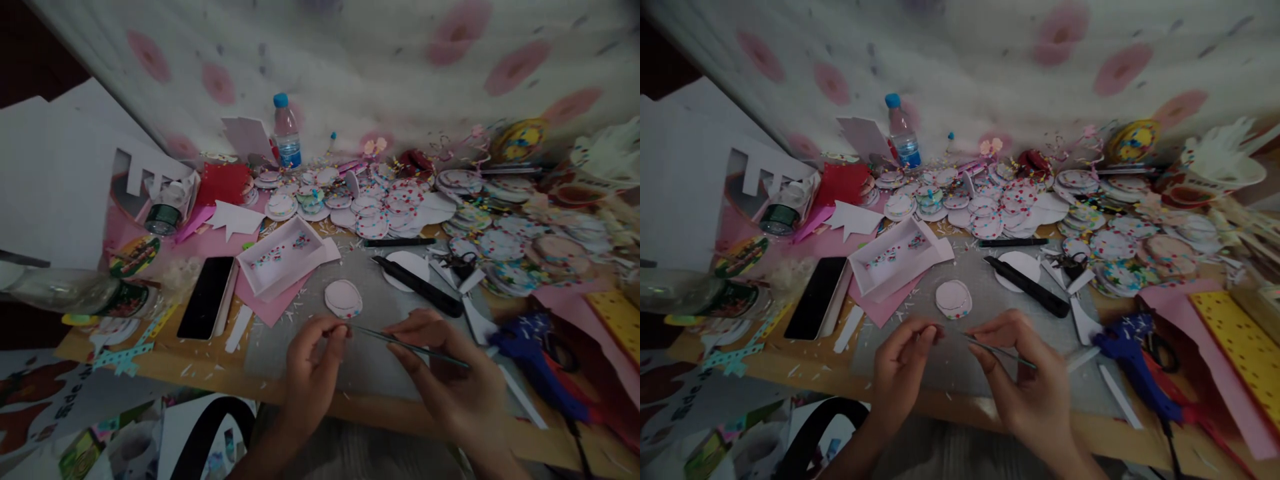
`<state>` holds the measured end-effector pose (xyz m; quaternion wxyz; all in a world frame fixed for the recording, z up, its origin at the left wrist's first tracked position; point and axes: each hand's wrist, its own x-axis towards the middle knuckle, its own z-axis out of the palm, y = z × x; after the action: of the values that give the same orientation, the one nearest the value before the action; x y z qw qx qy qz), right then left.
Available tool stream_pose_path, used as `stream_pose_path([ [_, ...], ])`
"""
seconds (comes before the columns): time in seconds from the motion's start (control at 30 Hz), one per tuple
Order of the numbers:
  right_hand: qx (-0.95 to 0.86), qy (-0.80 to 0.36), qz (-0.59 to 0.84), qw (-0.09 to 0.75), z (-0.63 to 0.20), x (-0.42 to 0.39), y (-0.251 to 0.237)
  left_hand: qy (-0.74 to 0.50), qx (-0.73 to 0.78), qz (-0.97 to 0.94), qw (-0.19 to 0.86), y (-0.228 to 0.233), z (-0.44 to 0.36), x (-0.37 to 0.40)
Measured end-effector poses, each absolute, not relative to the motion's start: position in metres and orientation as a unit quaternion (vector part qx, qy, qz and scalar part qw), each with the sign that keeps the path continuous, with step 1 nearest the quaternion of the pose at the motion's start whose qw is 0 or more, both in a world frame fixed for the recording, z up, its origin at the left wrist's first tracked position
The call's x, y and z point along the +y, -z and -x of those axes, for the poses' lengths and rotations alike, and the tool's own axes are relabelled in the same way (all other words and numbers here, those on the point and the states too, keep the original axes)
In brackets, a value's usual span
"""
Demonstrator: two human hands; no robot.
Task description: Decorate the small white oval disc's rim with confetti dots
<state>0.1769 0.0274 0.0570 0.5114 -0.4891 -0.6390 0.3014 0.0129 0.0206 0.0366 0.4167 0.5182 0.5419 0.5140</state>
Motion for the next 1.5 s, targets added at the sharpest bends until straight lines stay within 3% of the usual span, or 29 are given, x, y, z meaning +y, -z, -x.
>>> stream_pose_path([
  [0.47,-0.551,-0.382,0.507,0.543,-0.188,0.016,-0.048,-0.478,0.547,-0.444,0.525,-0.05,-0.013,0.023],
  [1.13,-0.519,-0.442,0.527,0.508,-0.186,0.02,-0.04,-0.435,0.525,-0.504,0.53,-0.051,0.007,0.021],
  [1.33,-0.465,-0.431,0.542,0.552,-0.194,0.022,-0.031,-0.416,0.533,-0.554,0.486,-0.04,0.011,0.02],
  [1.4,-0.448,-0.417,0.551,0.567,-0.198,0.022,-0.03,-0.423,0.558,-0.581,0.414,-0.031,0.013,0.021],
  [1.5,-0.419,-0.396,0.571,0.584,-0.202,0.022,-0.029,-0.44,0.623,-0.608,0.22,-0.013,0.023,0.028],
])
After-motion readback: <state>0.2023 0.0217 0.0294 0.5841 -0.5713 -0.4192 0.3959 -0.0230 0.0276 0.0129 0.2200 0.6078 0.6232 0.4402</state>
